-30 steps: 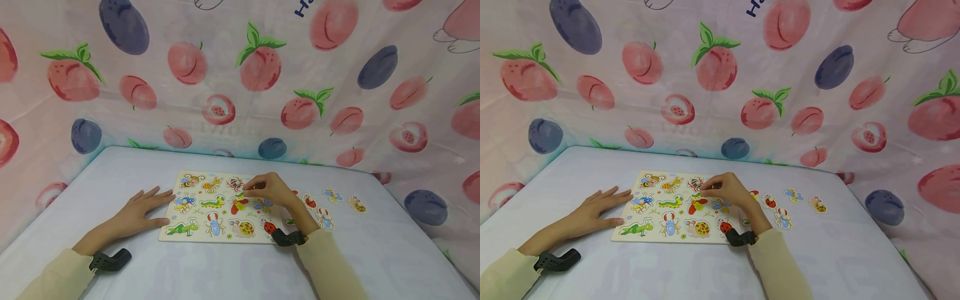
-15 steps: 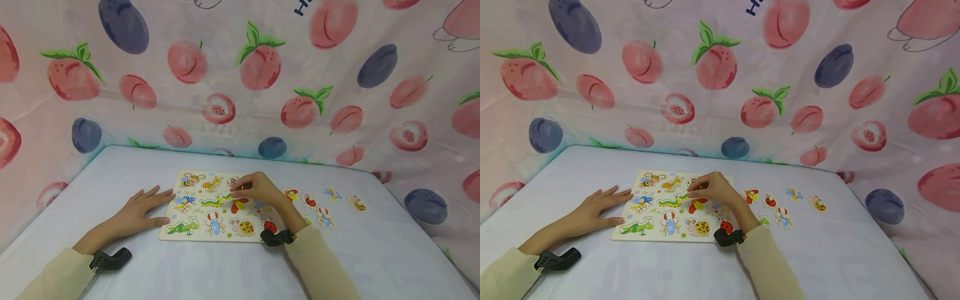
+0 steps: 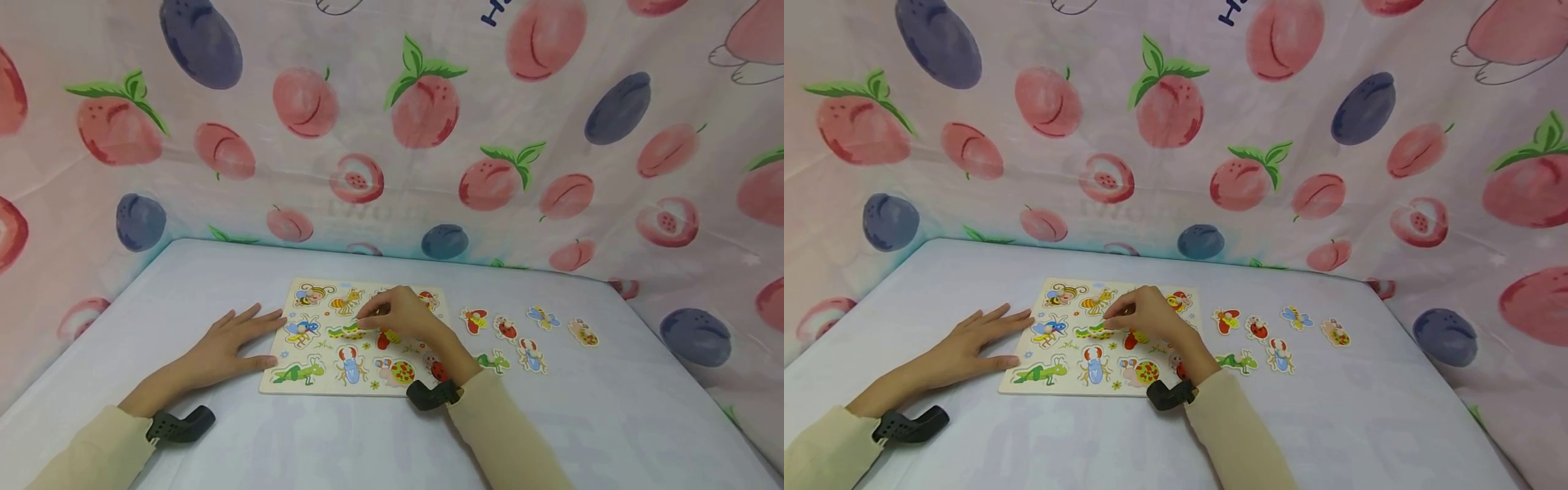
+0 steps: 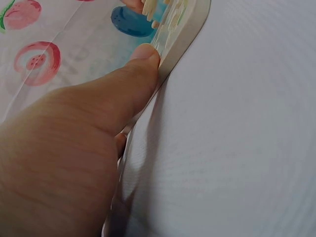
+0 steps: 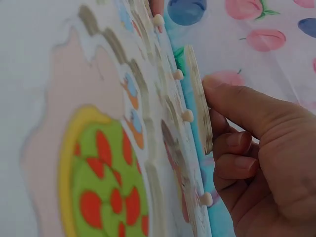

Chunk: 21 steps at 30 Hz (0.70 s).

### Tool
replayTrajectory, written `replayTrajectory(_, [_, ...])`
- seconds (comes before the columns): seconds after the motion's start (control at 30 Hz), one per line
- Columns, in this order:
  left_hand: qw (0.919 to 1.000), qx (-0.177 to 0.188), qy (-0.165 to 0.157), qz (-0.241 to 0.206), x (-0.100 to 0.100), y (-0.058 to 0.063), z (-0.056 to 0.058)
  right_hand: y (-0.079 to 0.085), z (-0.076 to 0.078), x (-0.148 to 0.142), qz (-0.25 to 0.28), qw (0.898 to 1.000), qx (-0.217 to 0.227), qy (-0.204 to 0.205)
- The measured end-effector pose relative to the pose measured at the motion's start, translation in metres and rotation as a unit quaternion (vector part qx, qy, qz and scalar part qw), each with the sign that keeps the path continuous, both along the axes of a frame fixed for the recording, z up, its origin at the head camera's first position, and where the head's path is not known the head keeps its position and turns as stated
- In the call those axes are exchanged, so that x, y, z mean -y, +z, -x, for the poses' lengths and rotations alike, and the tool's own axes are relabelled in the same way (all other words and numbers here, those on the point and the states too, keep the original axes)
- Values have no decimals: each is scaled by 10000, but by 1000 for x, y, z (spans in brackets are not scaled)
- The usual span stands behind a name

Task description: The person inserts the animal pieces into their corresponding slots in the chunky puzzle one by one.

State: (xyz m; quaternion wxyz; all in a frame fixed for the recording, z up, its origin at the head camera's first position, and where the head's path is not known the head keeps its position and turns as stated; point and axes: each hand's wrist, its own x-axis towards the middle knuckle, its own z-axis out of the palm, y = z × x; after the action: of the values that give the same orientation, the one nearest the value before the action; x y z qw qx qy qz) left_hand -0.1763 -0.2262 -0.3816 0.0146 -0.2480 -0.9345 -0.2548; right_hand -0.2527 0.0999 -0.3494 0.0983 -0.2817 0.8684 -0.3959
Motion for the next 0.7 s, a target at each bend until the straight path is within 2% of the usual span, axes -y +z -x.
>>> replayTrajectory(0.17, [10000, -10, -4, -1, 1, -1, 0, -5, -1, 7, -55, 9999, -135, 32])
replayTrajectory(0.43, [10000, 32, 29, 1, 1, -2, 0, -12, -3, 19, -189, 9994, -183, -203])
replayTrajectory(0.7, [10000, -1, 27, 30, 1, -2, 1, -17, -7, 26, 39, 9990, -97, -445])
